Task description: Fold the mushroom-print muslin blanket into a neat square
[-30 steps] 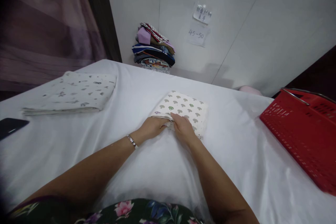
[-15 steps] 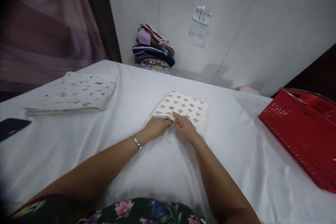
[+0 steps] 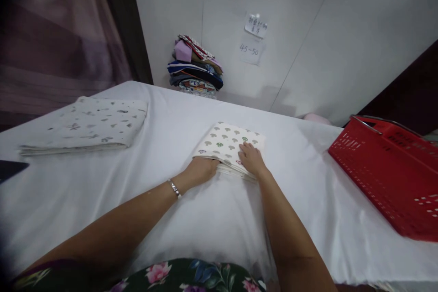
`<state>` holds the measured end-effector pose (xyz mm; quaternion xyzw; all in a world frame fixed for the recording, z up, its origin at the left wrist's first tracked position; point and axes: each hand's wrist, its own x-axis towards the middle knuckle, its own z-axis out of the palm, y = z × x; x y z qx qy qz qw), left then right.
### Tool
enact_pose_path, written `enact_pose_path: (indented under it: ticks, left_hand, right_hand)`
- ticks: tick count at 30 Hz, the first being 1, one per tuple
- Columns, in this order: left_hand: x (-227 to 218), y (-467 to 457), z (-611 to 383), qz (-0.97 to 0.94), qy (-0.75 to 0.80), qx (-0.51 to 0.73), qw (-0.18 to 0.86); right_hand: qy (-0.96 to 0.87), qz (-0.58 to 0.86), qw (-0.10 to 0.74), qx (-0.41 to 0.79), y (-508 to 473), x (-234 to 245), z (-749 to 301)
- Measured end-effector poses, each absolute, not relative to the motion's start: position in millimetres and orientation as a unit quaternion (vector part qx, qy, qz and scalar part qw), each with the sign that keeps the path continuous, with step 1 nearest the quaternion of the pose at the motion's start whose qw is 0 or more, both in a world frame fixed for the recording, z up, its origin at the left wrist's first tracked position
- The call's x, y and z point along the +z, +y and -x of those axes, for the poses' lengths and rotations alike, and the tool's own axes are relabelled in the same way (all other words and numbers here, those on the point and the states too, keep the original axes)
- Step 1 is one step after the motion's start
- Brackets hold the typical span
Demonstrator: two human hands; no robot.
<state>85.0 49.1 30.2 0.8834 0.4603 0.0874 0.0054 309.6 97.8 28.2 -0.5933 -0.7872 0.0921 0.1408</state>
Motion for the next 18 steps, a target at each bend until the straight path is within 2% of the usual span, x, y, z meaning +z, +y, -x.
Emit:
enact_pose_path:
  ticks: [7, 18]
  left_hand:
    - [23.8, 46.2, -90.9, -0.891, 0.436, 0.119, -0.045]
    - [24.8, 38.8, -144.6, -0.899, 0.427, 0.098, 0.003]
  right_hand:
    - [-0.806, 0.587, 0.074, 0.034, 99.0, 29.2, -304.9]
    - [-0.803, 0.592, 0.009, 0.060, 109.1, 48.8, -309.7]
